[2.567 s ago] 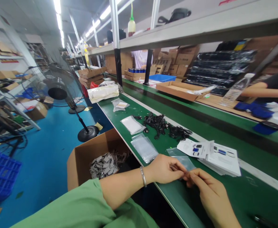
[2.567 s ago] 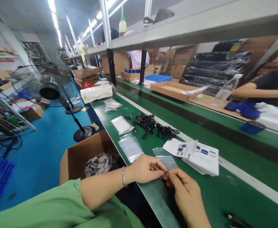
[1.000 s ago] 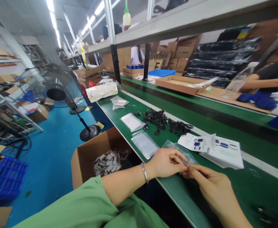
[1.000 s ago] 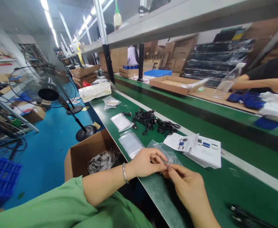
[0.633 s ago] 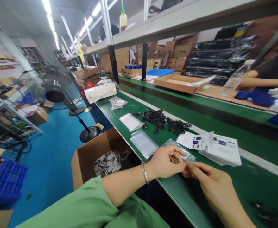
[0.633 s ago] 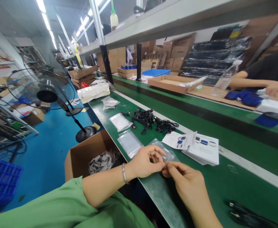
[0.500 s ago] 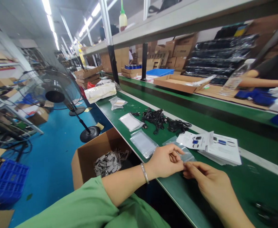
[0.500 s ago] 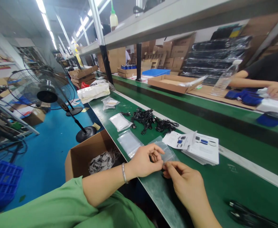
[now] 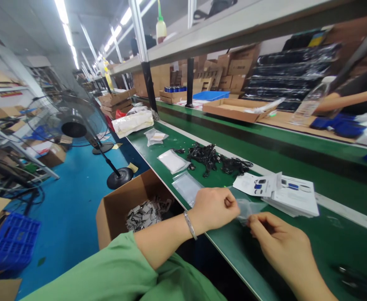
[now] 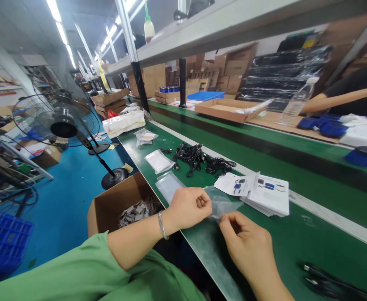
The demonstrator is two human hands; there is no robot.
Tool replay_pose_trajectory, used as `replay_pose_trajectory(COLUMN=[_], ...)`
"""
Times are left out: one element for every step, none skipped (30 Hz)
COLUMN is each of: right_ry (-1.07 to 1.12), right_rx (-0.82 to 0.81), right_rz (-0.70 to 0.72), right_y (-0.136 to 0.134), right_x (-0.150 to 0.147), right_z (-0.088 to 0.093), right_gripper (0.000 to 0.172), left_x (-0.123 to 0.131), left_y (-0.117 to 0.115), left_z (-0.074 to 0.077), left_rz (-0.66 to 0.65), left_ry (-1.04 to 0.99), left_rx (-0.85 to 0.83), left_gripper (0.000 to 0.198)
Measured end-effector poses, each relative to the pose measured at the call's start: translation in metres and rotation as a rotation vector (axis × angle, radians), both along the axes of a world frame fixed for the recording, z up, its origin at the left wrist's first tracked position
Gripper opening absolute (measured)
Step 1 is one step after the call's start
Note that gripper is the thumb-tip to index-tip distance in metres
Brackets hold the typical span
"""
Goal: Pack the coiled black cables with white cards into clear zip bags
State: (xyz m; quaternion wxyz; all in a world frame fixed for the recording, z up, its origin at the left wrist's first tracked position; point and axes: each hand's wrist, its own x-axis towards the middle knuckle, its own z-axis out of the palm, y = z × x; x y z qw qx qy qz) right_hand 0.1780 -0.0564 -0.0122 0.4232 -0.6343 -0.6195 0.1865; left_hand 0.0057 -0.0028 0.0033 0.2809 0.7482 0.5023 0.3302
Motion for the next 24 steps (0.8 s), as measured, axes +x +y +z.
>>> replay_pose_trajectory(right_ry=[0.006, 0.011, 0.015, 0.021, 0.030, 0.039, 0.047, 0.041, 0.018, -0.028, -0.091, -0.166, -0.244, -0.314, -0.366, -0.400, -0.419, -0.430, -0.436, -0.444, -0.456, -0.467, -0.470, -0.465], right_rx=[0.013, 0.021, 0.014, -0.009, -0.041, -0.068, -0.075, -0.056, -0.008, 0.065, 0.148, 0.231, 0.300, 0.355, 0.389, 0.400, 0.401, 0.398, 0.398, 0.403, 0.416, 0.435, 0.454, 0.469], right_rz=[0.013, 0.023, 0.036, 0.055, 0.073, 0.084, 0.087, 0.088, 0.089, 0.098, 0.117, 0.140, 0.164, 0.176, 0.172, 0.157, 0.140, 0.130, 0.120, 0.113, 0.105, 0.095, 0.079, 0.062], right_y=[0.000, 0.001, 0.002, 0.003, 0.004, 0.006, 0.007, 0.009, 0.011, 0.012, 0.014, 0.015, 0.016, 0.017, 0.018, 0.019, 0.019, 0.019, 0.019, 0.019, 0.018, 0.017, 0.017, 0.016], right_x=[0.001, 0.002, 0.005, 0.008, 0.012, 0.017, 0.021, 0.024, 0.026, 0.026, 0.025, 0.023, 0.021, 0.018, 0.015, 0.013, 0.012, 0.011, 0.010, 0.009, 0.009, 0.008, 0.007, 0.007], right_z=[-0.001, -0.003, -0.005, -0.008, -0.011, -0.014, -0.017, -0.021, -0.024, -0.028, -0.031, -0.035, -0.039, -0.042, -0.045, -0.047, -0.049, -0.049, -0.048, -0.047, -0.044, -0.042, -0.039, -0.036], right_gripper=[0.032, 0.032, 0.032, 0.033, 0.033, 0.033, 0.033, 0.031, 0.031, 0.036, 0.046, 0.060, 0.073, 0.081, 0.084, 0.083, 0.078, 0.070, 0.061, 0.052, 0.045, 0.039, 0.033, 0.027], left_x=[0.000, 0.000, 0.001, 0.001, 0.001, 0.001, 0.000, 0.000, -0.001, -0.002, -0.002, -0.002, -0.002, -0.001, -0.001, 0.000, 0.001, 0.002, 0.003, 0.003, 0.003, 0.003, 0.003, 0.003], left_y=[0.000, -0.001, -0.001, -0.002, -0.002, -0.003, -0.003, -0.003, -0.003, -0.003, -0.004, -0.004, -0.004, -0.005, -0.005, -0.006, -0.006, -0.006, -0.006, -0.006, -0.006, -0.006, -0.005, -0.003], left_z=[-0.002, -0.003, -0.005, -0.006, -0.006, -0.006, -0.005, -0.003, -0.001, 0.001, 0.002, 0.003, 0.003, 0.003, 0.003, 0.003, 0.003, 0.003, 0.003, 0.004, 0.004, 0.006, 0.007, 0.009], left_rz=[-0.043, -0.076, -0.092, -0.087, -0.071, -0.058, -0.056, -0.073, -0.104, -0.139, -0.171, -0.195, -0.212, -0.224, -0.235, -0.245, -0.258, -0.270, -0.280, -0.287, -0.289, -0.289, -0.292, -0.304], left_ry=[-0.038, -0.078, -0.117, -0.148, -0.169, -0.172, -0.159, -0.133, -0.101, -0.071, -0.049, -0.038, -0.038, -0.046, -0.059, -0.076, -0.094, -0.110, -0.123, -0.134, -0.143, -0.152, -0.162, -0.172], left_rx=[0.000, -0.001, -0.002, -0.003, 0.002, 0.018, 0.043, 0.072, 0.101, 0.123, 0.133, 0.133, 0.128, 0.121, 0.112, 0.103, 0.091, 0.075, 0.049, 0.017, -0.020, -0.055, -0.084, -0.104], left_gripper=[0.006, 0.005, 0.007, 0.010, 0.011, 0.012, 0.011, 0.010, 0.010, 0.012, 0.015, 0.018, 0.021, 0.024, 0.027, 0.028, 0.029, 0.028, 0.026, 0.023, 0.022, 0.023, 0.025, 0.027])
